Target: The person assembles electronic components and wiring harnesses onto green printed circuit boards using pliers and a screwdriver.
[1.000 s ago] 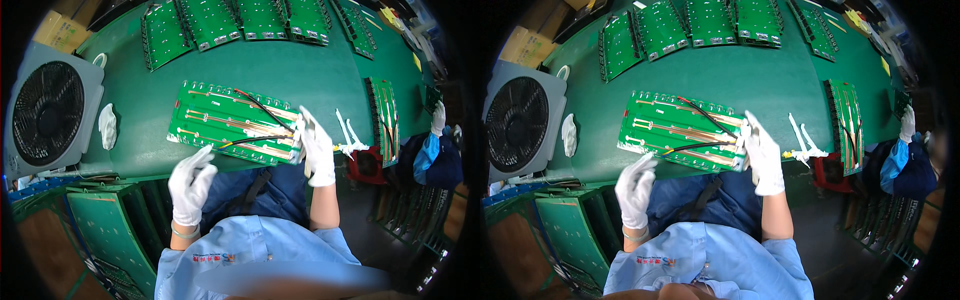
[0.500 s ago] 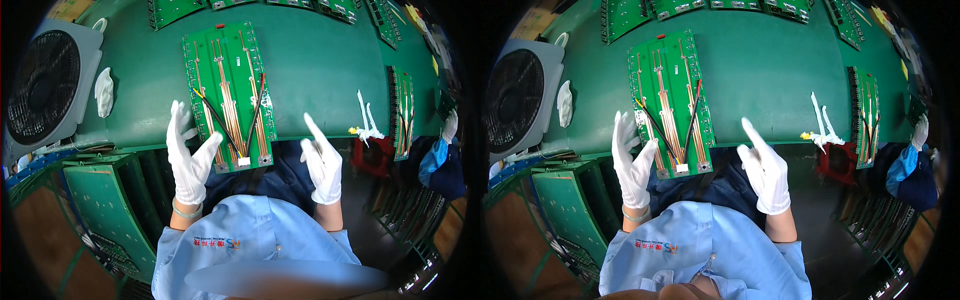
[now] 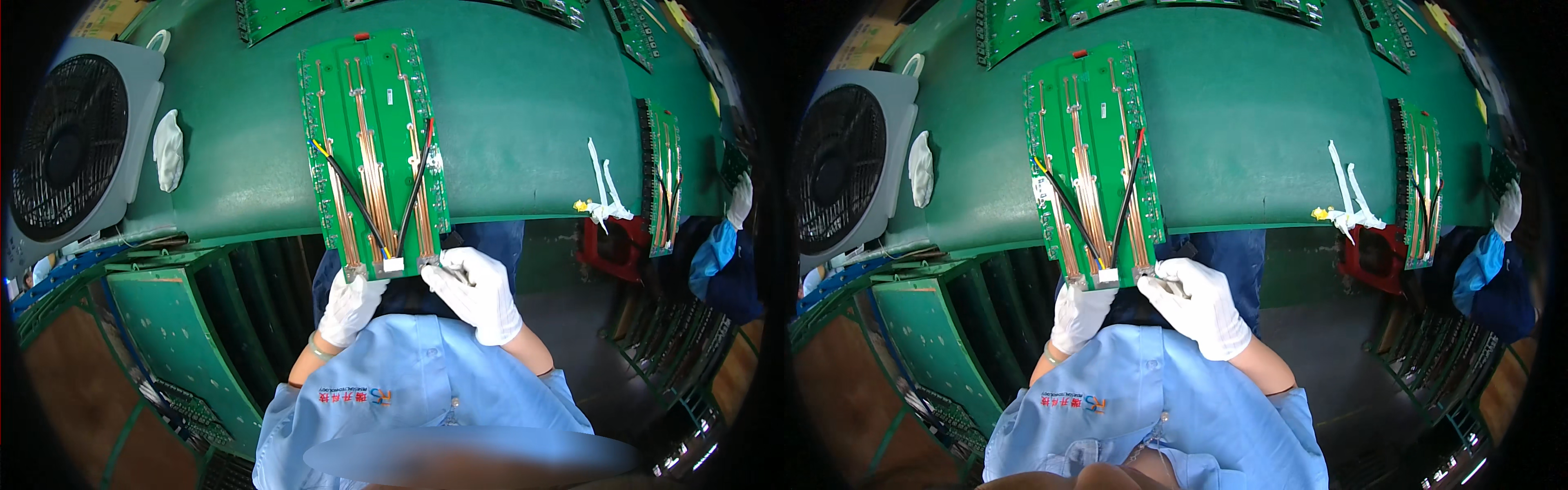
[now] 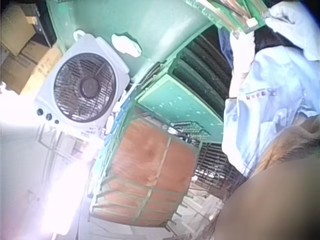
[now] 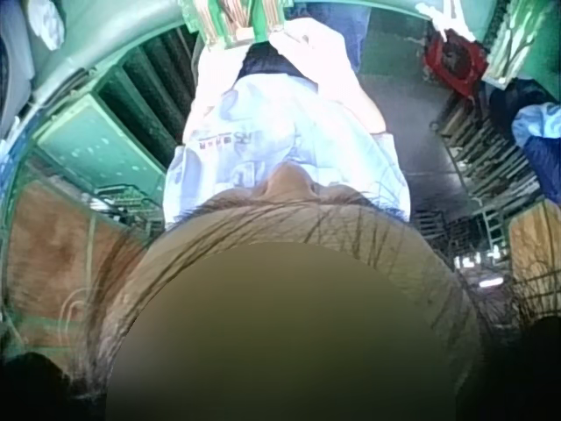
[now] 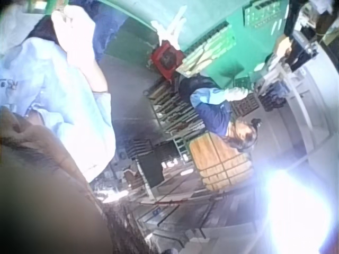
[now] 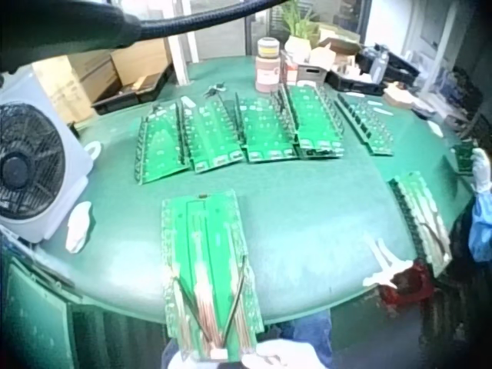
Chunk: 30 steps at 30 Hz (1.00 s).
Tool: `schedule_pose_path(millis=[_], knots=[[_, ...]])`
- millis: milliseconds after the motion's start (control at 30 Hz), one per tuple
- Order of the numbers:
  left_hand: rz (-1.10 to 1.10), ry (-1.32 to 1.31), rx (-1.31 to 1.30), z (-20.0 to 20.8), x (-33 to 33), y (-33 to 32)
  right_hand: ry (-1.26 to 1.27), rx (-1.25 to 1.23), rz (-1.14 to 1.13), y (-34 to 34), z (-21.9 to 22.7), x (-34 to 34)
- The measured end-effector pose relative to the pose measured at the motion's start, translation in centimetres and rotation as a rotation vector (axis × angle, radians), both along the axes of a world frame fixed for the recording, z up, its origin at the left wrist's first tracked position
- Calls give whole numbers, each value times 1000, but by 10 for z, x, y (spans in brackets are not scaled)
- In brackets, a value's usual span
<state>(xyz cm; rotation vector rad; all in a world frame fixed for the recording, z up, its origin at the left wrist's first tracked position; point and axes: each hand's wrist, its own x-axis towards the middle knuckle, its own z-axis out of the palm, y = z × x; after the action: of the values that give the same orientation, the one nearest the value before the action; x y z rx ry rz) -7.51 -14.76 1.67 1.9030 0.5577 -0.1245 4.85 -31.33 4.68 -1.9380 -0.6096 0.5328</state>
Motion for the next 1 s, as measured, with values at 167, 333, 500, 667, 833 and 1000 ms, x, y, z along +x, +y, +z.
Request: schedule_pose_path(millis=[167,333,500,667,833,1000], knots=[[-17,-421,638,-13,-1,-11,251,34,45,-4,6,-13],[-149,-410,652,-16,-21,-5,-137,40,145,-17,2,11],[-550,-240,779,4,-44,0,-171,-250,155,-28,29,28],[-390,-229,209,1,-55,1,-199,-146,50,-20,17,24],[-584,-374,1007,-2,-52,2,-243,-66,89,-23,9,21],[-771,-272,1791,1,-52,5,-364,-6,68,-24,1,23]])
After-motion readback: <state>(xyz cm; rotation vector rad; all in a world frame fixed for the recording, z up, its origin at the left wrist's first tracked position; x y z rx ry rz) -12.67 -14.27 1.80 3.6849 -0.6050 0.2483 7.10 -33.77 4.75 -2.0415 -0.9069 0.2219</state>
